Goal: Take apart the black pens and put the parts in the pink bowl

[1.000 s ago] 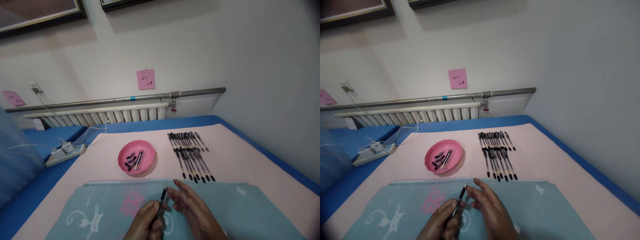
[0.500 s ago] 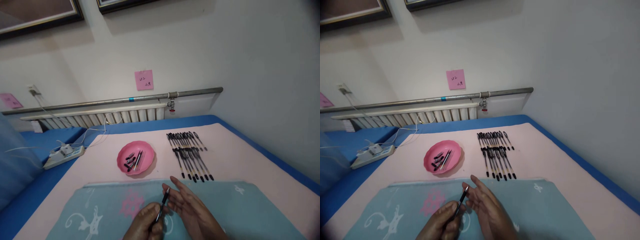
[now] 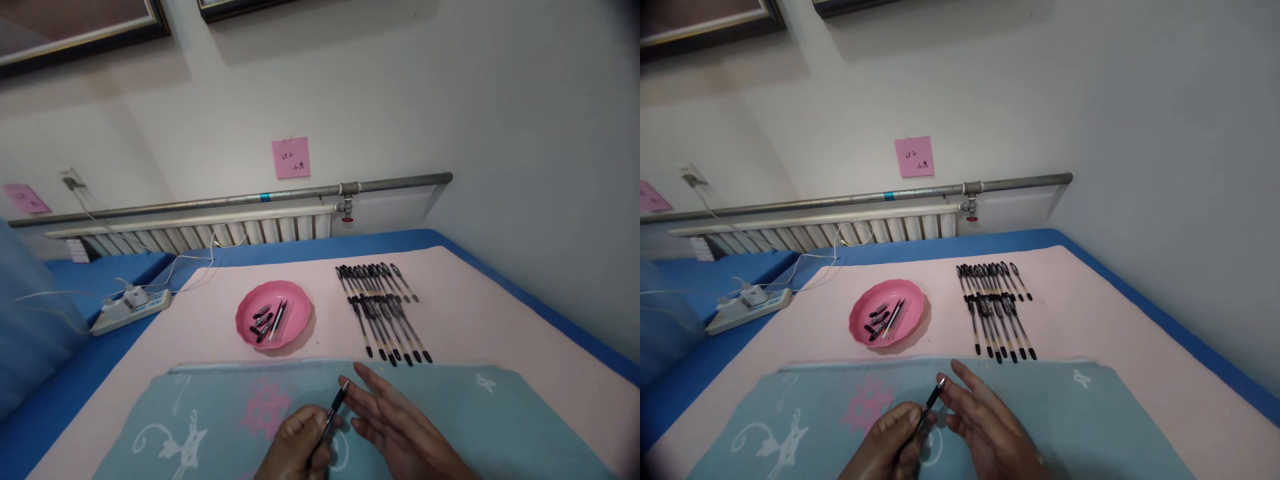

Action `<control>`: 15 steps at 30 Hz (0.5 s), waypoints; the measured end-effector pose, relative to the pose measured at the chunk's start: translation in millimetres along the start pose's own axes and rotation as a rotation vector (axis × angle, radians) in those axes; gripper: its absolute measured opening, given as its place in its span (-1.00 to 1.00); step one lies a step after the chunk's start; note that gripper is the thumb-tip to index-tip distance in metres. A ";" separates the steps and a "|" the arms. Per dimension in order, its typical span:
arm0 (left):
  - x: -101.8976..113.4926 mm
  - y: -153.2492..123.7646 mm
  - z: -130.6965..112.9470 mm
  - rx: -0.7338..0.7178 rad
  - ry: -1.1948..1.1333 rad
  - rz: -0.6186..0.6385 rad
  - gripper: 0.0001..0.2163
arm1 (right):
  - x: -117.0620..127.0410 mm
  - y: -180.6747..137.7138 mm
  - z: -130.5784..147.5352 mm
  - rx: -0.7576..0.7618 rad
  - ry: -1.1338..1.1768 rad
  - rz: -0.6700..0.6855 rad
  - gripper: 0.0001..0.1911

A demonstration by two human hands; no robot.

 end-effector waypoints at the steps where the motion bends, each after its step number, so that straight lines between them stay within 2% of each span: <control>1: -0.4 -0.4 -0.6 0.000 0.000 0.002 -0.54 | 2.3 0.6 -1.3 -0.005 0.004 -0.014 -0.43; 4: -6.6 -2.7 -3.6 0.005 0.017 0.049 -0.56 | 6.7 6.0 -5.7 0.010 0.004 -0.039 -0.50; 9: -16.0 -7.5 -7.8 0.000 -0.007 0.118 -0.63 | -4.9 18.2 -19.4 0.004 -0.080 0.070 -0.63; 12: -17.4 -7.9 -7.4 0.013 -0.012 0.134 -0.64 | -1.5 19.9 -19.6 0.036 -0.177 0.035 -0.65; 15: -17.2 -6.6 -7.4 0.015 -0.004 0.148 -0.63 | 0.2 20.2 -18.6 0.060 -0.165 0.016 -0.62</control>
Point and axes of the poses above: each hand's wrist, its own y-axis towards the middle knuckle, its own x-axis out of the back of the hand, z = x × y, the point moved 10 cm from there along y, towards the middle knuckle, and after that the axes turned 10 degrees about z, right-handed, at the moved point
